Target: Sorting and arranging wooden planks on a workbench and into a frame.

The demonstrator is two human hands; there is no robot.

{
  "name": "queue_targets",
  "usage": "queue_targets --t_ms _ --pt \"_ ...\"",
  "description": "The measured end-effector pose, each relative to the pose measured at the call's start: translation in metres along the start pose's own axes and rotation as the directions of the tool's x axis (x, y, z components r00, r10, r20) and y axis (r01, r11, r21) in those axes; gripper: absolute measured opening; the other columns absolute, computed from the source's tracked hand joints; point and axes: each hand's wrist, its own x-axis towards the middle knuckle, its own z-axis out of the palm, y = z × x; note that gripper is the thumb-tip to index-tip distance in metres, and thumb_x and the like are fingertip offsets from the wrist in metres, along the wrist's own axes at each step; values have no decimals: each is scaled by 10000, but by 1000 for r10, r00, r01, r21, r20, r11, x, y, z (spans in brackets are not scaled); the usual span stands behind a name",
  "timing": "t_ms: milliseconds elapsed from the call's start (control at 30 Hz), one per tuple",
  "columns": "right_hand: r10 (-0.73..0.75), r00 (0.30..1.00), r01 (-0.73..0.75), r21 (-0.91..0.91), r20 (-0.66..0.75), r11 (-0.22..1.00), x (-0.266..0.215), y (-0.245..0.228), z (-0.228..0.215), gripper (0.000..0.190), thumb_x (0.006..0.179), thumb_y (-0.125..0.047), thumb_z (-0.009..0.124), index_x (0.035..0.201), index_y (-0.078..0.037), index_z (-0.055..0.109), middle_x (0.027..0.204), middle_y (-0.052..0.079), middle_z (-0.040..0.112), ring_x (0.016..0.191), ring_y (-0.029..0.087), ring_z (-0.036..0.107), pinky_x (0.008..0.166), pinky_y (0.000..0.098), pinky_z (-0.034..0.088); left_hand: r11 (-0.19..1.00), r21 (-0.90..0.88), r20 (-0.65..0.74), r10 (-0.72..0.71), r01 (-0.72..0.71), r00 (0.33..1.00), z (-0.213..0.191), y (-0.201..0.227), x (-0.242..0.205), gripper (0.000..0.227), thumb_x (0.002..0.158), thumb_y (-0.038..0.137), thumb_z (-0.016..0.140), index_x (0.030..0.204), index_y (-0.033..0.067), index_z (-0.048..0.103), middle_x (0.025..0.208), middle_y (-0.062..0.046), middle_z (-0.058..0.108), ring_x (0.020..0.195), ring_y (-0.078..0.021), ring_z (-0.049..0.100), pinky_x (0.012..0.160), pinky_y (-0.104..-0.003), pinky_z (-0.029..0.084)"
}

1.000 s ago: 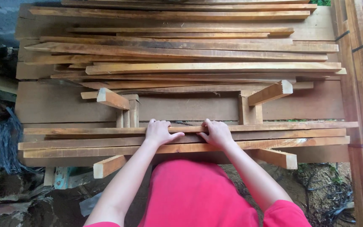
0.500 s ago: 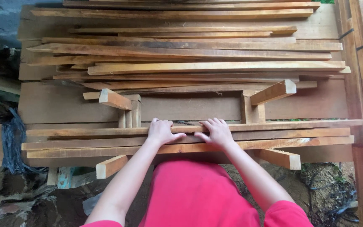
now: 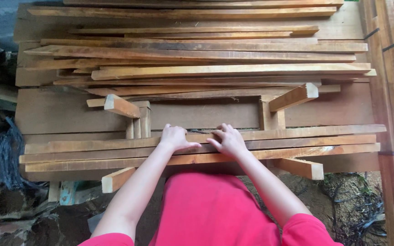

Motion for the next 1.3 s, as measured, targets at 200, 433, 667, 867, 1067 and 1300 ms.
queue_targets --t_ms 200,433,667,867,1067,1300 --pt "-5 999 7 -47 39 999 -4 -10 -9 458 912 -580 654 1142 -191 732 1020 46 759 986 252 731 906 405 528 1000 29 11 7 -7 1000 1 4 -5 922 663 979 496 1131 227 755 1200 -54 763 1212 -236 689 1081 -444 391" --pt "3 997 7 -130 79 992 -2 -13 -9 506 919 -650 568 1112 -207 719 974 31 752 960 244 723 849 403 517 997 29 -434 77 -72 898 70 -6 -16 924 684 905 598 1202 140 631 1118 -86 658 1092 -302 647 979 -483 456" --pt "-25 1000 21 -236 -12 972 -2 -16 -4 514 913 -686 535 1091 -231 697 960 -10 716 971 193 686 876 356 473 995 29 -652 94 -99 752 95 -10 -6 731 799 826 540 1192 214 608 1107 16 638 1069 -210 632 1003 -453 437" --pt "-66 993 41 -245 -94 969 -4 -13 3 514 883 -692 556 1057 -231 699 909 -11 696 926 194 679 861 359 478 995 60 -693 98 -78 714 104 -10 1 672 848 808 484 1167 237 633 1076 37 643 1018 -194 641 957 -447 460" --pt "-78 986 43 -229 -147 972 -4 -12 4 497 874 -683 581 1030 -226 698 883 -7 689 897 190 678 842 350 475 996 60 -697 92 -70 711 103 -10 1 619 862 767 496 1158 244 642 1073 42 652 1008 -193 650 947 -444 468" --pt "-85 976 42 -213 -199 976 -4 -12 5 499 852 -693 607 981 -222 708 838 -10 684 858 185 685 824 341 477 995 79 -722 101 -64 684 111 -15 7 564 875 746 484 1137 268 629 1045 59 640 983 -175 650 921 -429 469"
